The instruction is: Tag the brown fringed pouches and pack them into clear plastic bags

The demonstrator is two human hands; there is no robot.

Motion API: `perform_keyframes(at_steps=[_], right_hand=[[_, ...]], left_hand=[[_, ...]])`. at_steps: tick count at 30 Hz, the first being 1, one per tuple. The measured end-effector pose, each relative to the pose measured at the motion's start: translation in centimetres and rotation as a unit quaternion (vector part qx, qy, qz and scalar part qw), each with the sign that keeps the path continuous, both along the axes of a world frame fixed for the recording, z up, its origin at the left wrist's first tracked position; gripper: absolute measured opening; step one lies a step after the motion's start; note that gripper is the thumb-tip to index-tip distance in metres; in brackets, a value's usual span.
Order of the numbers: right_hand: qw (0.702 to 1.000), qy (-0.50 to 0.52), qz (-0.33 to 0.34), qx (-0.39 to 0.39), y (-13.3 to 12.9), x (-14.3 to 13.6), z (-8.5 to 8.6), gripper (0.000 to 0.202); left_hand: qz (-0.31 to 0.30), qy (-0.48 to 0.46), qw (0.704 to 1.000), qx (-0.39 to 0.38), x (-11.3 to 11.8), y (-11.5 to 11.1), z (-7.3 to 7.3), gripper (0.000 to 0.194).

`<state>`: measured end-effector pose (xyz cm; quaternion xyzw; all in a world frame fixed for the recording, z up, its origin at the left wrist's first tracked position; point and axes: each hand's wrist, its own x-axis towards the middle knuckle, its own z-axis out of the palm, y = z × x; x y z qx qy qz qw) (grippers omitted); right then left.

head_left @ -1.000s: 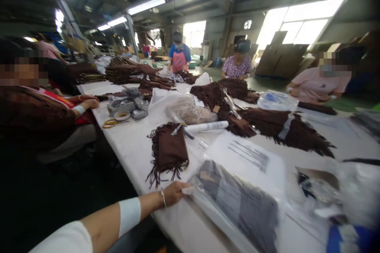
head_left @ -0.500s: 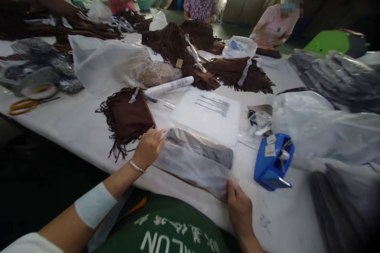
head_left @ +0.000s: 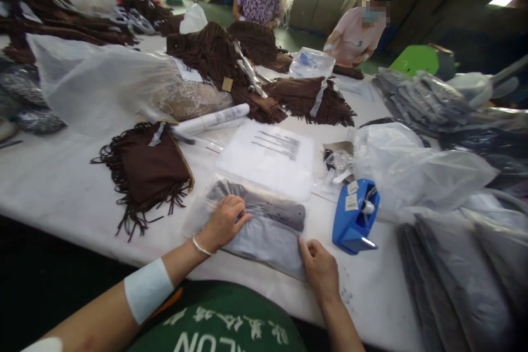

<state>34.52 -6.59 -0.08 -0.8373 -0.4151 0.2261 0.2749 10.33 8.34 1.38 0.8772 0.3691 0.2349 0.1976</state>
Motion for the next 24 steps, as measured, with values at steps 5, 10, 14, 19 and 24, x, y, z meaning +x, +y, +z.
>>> perform_keyframes(at_steps=[5,10,14,19,24], right_hand=[[0.986,0.12,-0.087,0.081,-1.8,3.0,1.1,0.037],[0.923,0.03,-0.293,0.247,-3.3,7.6,3.4,0.037],[0.943,0.046,-0.247,0.22,-1.6,10.3,4.1,0.04],[0.942,0.02,-0.241,0.232,-1.4,9.2,3.4,0.04],[0.943,-0.066,-0.259,0.2,-3.8,7.2,1.5,0.038]], left_hand=[[0.003,-0.023,1.0,0.014,0.1,0.3,-0.7,0.017],[-0.005,-0.035,0.999,0.04,0.1,0.9,-1.7,0.018],[0.001,-0.031,0.998,0.054,0.0,1.0,-1.9,0.019],[0.006,-0.029,0.998,0.053,0.0,0.8,-1.7,0.02],[0.011,-0.034,0.998,0.051,0.0,0.7,-1.6,0.022]])
